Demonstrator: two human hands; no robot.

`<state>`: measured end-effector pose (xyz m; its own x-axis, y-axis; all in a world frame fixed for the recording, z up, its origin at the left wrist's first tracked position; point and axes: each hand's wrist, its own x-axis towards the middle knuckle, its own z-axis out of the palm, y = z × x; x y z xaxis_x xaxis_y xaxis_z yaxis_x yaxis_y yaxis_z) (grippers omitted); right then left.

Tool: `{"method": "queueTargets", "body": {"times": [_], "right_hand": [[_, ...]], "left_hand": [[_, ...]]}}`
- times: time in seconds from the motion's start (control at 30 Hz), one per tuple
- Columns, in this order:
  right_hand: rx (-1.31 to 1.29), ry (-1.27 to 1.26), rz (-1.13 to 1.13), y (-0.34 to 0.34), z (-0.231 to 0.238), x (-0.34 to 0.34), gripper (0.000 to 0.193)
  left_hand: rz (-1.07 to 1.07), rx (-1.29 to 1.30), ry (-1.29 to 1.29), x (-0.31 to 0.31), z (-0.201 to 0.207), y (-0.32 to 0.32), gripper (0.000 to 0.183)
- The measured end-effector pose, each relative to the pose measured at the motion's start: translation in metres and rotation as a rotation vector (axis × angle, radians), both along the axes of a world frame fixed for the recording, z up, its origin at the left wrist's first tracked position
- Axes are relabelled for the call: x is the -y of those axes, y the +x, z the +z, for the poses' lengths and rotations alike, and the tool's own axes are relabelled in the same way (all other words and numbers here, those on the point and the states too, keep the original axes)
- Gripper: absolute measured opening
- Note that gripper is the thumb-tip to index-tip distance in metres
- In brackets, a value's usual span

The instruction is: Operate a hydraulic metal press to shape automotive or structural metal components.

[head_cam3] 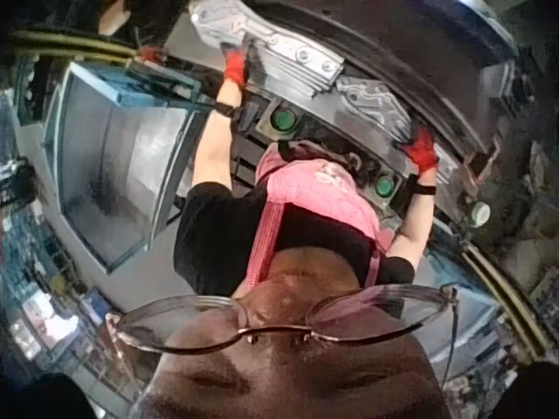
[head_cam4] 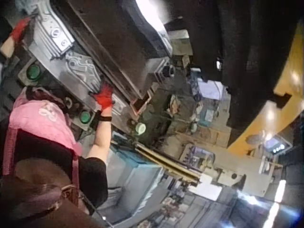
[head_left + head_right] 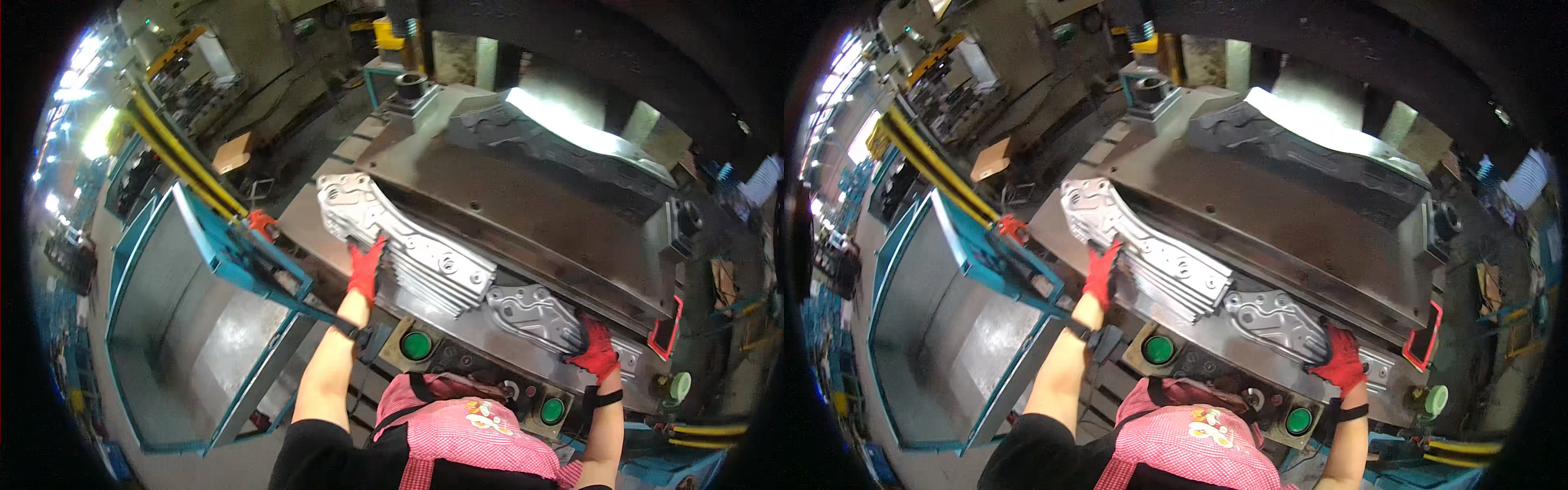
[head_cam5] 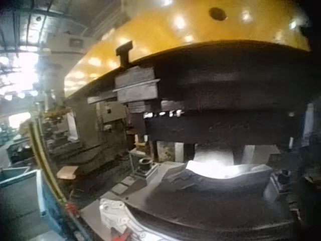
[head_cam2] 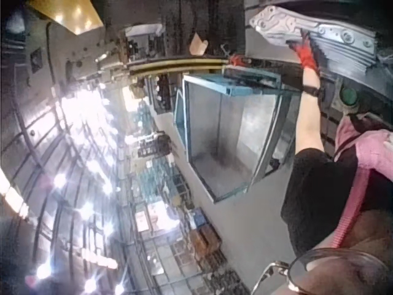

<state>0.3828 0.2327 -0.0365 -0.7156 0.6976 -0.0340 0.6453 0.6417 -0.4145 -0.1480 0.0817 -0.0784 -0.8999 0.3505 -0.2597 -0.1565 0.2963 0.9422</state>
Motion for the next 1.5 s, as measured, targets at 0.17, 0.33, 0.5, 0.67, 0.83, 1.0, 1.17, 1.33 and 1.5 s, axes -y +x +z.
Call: {"method": "queueTargets", "body": {"times": [0.17,0.33,0.5,0.67,0.83,1.0,1.17,1.33,1.5], "right_hand": [[0.096,0.266,-0.077,-0.015,0.045,0.021,0.099],[0.011,0.541,-0.224,-0.053,0.143,0.000,0.097],[-0.072,0.760,-0.143,-0.137,0.187,-0.098,0.095],[0.142,0.890,-0.122,-0.228,0.189,-0.160,0.102],[0.191,0.967,-0.130,-0.261,0.156,-0.183,0.107],[0.131,0.928,-0.217,-0.246,0.155,-0.185,0.111],[0.252,0.925,-0.227,-0.237,0.156,-0.183,0.115],[-0.163,0.726,-0.307,-0.169,0.169,-0.091,0.096],[-0.328,0.599,-0.846,-0.003,0.050,0.008,0.089]], "left_hand": [[-0.062,-0.283,-0.042,0.042,-0.022,-0.013,0.077],[0.047,-0.100,0.078,0.103,0.008,0.001,0.082],[-0.002,-0.202,0.001,0.096,-0.014,0.009,0.084],[-0.085,-0.235,-0.040,0.106,-0.015,0.027,0.083],[-0.068,-0.165,-0.099,0.147,-0.049,0.029,0.086],[-0.123,-0.078,-0.294,0.159,-0.061,0.053,0.089],[-0.318,0.113,-0.422,0.136,-0.068,0.082,0.094],[-0.684,0.241,-0.435,0.130,-0.112,0.096,0.115],[-0.785,-0.034,-0.689,0.119,-0.136,0.110,0.129]]}}
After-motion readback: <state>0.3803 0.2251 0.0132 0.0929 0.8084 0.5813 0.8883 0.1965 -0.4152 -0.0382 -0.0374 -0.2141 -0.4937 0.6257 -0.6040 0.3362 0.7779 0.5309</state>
